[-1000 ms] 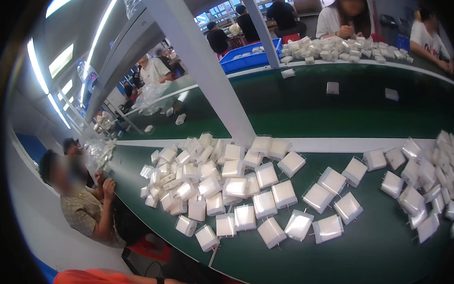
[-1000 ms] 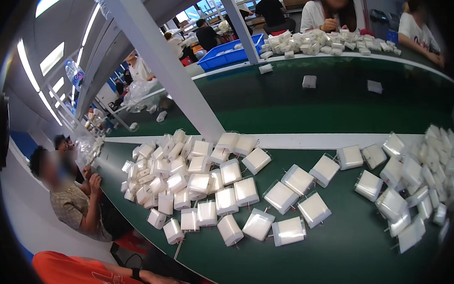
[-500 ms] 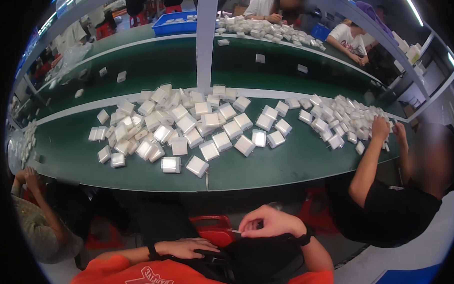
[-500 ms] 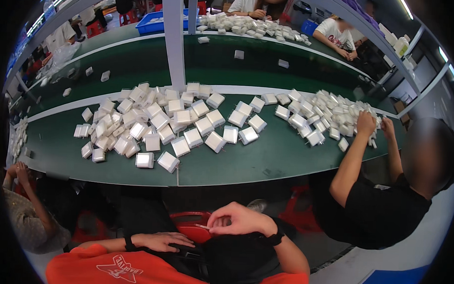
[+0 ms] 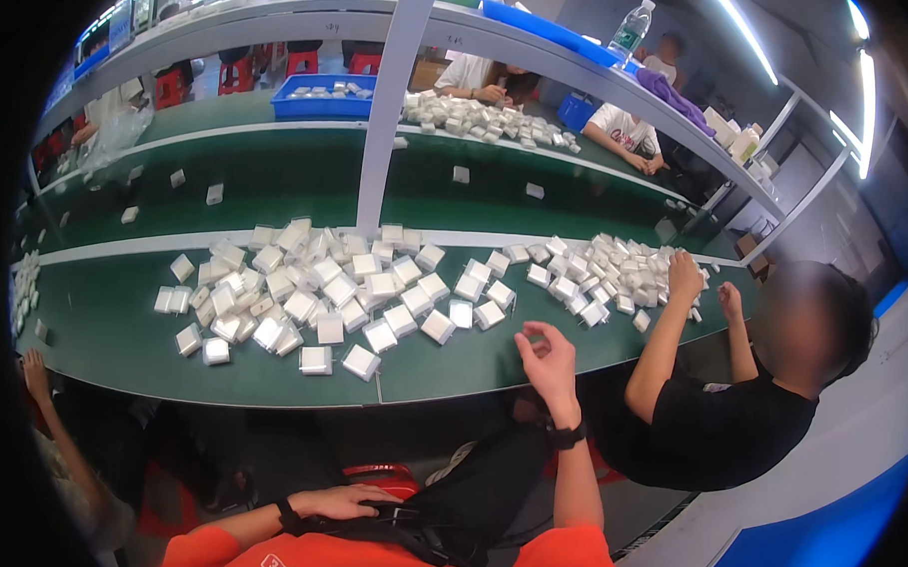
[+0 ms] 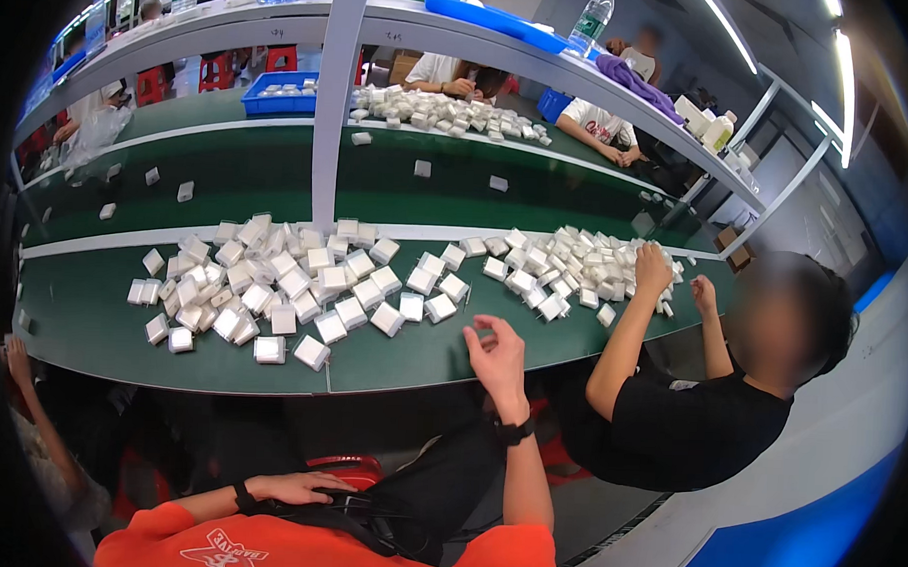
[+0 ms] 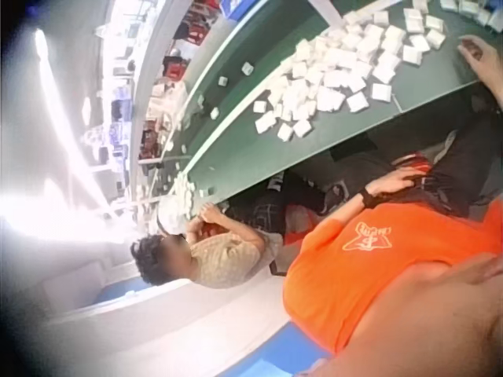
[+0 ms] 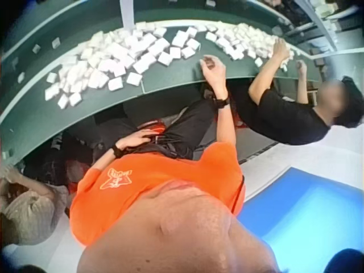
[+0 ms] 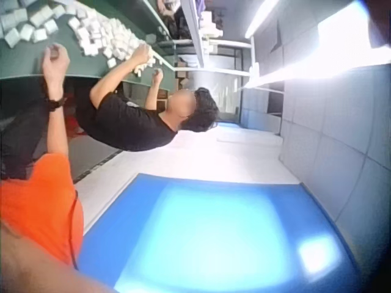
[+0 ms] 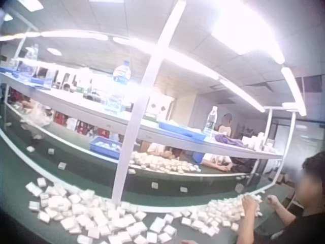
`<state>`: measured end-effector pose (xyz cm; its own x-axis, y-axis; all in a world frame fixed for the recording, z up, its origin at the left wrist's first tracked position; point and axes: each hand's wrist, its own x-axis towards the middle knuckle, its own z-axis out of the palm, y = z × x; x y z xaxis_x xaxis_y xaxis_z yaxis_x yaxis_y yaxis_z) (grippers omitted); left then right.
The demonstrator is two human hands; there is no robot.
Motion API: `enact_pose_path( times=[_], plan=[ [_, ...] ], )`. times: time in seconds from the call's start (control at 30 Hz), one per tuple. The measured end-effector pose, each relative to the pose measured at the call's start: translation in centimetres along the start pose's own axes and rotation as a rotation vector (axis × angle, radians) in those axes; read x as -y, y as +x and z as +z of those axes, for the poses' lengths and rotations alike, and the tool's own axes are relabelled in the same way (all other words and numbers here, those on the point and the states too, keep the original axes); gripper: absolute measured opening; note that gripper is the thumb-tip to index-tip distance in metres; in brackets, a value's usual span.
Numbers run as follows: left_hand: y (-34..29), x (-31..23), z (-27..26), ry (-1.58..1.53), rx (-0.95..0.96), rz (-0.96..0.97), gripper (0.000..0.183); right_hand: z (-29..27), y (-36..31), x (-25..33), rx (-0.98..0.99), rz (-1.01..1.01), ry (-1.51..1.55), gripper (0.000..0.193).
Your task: Inspecting and cleaning white power adapters at an assembly line workstation using a pick tool.
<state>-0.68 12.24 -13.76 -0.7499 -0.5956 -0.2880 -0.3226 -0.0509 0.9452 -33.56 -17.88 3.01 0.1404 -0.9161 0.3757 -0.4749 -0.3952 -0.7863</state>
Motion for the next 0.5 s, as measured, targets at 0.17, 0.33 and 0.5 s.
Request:
enact_pose_path(
  times=[0.17, 0.33, 0.5],
  plan=[
    [-0.4, 0.0, -0.4, 0.01, -0.096, -0.04, 0.056, -3.2, -7.2, 3.7, 0.113, 0.072, 0.078, 0.016],
    [0.1, 0.5, -1.3, -0.013, -0.132, -0.079, 0.055, -2.4, -17.3, 5.8, 0.52, 0.27, 0.218, 0.014],
    [1.2, -0.1, -3.2, -0.017, -0.079, -0.187, 0.058, 0.9, -28.1, 4.7, 0.803, 0.424, 0.297, 0.022]
  ],
)
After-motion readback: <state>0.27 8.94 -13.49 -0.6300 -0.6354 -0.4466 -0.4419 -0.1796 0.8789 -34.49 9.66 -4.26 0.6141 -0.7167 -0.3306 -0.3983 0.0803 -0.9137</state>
